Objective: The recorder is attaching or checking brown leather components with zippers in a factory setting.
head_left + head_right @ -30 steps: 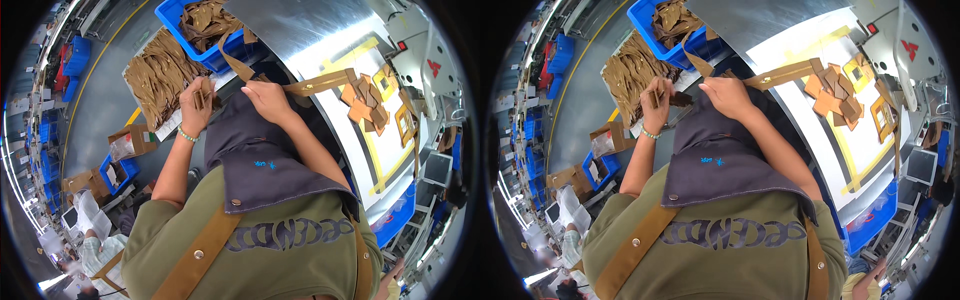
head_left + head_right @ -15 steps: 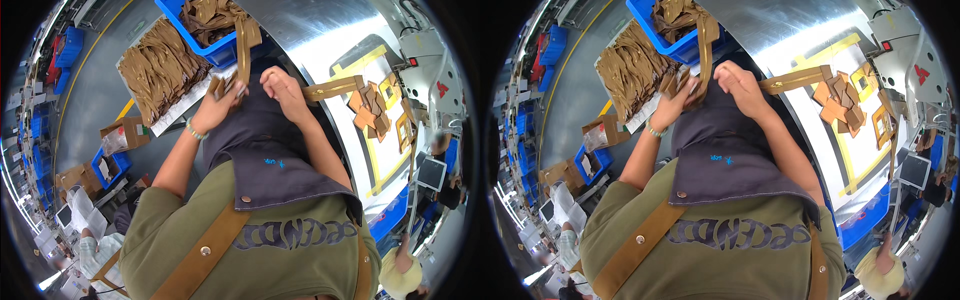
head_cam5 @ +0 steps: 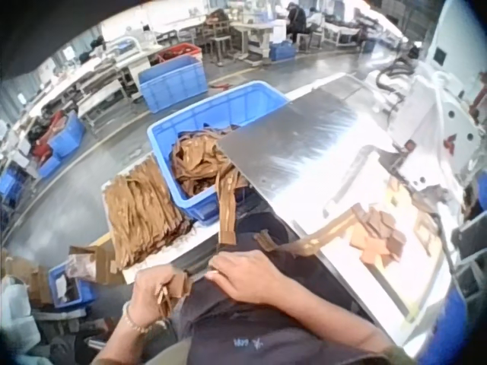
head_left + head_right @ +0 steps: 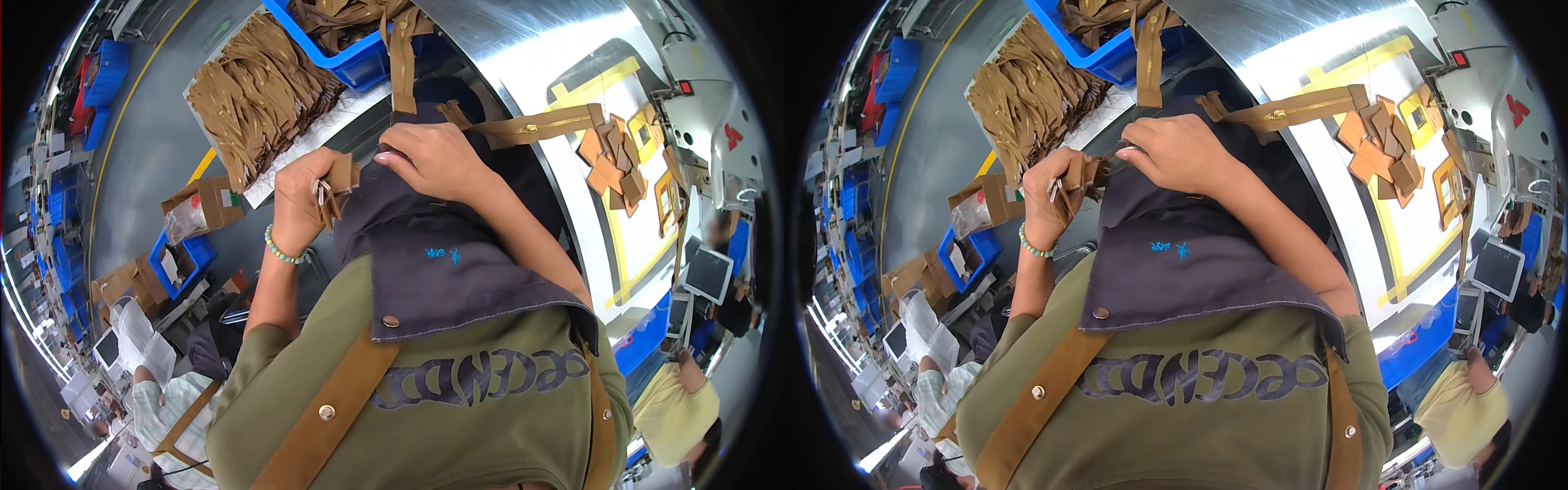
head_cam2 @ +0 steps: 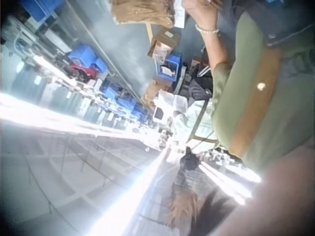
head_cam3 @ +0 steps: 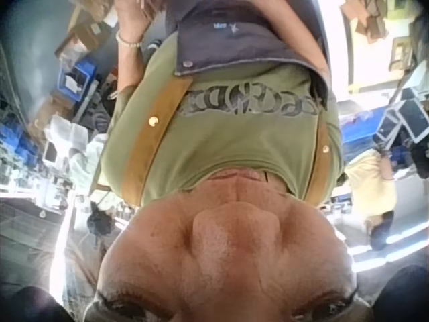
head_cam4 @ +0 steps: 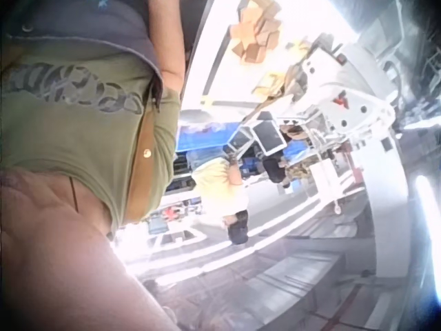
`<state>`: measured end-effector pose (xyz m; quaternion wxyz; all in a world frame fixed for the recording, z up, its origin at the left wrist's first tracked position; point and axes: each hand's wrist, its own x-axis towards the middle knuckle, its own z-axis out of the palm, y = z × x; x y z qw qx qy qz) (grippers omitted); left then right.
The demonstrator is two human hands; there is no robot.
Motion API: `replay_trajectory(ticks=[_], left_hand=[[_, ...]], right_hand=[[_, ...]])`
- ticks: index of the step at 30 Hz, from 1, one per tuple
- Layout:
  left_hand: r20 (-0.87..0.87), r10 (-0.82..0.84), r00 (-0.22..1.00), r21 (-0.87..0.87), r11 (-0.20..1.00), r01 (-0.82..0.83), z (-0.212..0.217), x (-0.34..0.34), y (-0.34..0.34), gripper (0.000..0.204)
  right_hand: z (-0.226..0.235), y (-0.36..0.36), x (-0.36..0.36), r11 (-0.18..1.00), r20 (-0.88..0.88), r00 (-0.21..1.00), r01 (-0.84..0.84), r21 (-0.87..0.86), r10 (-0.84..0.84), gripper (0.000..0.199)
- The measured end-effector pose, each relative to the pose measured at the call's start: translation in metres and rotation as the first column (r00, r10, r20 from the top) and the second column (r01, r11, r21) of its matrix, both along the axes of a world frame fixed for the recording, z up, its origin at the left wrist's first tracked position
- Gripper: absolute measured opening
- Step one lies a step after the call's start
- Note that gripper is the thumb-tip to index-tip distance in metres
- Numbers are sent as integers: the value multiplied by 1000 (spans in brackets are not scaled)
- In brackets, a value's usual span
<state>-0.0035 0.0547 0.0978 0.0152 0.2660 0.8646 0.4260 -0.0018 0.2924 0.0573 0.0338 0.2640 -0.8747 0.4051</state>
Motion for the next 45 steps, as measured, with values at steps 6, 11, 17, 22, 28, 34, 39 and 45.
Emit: replay_trajectory(ticks=[6, 11, 17, 22, 28, 34, 39, 45], left_hand=[[-294, 86, 952, 83, 995, -64, -15, -10, 7, 7], [47, 160, 986, 259, 951, -167, -28, -57, 22, 31], [-385, -430, 816, -218, 902, 373, -21, -115, 75, 54], [-211, -595, 775, -332, 790, 516, -20, -124, 98, 41], [-489, -425, 761, -67, 889, 453, -33, -140, 92, 28], [-761, 143, 632, 257, 962, 91, 49, -85, 50, 26], [-586, 229, 778, 108, 973, -205, 74, 1, -13, 30], [526, 371, 765, 107, 864, -493, -23, 35, -20, 21]], right_hand=[[2, -5, -7, 994, -75, 992, 104, 15, -102, 27], [-6, 9, -13, 989, -72, 988, 132, -72, -137, 30], [-8, 24, 0, 988, -203, 967, 147, -45, -153, 24], [-23, 30, 4, 976, -209, 955, 196, -96, -212, 29], [-10, 27, 4, 951, -164, 955, 207, -229, -248, 33], [33, 32, 26, 927, -22, 990, 120, -357, -136, 31], [14, 18, 23, 835, 315, 947, 221, -503, -61, 26], [-23, 7, 18, 739, 537, 843, 341, -582, 34, 38]])
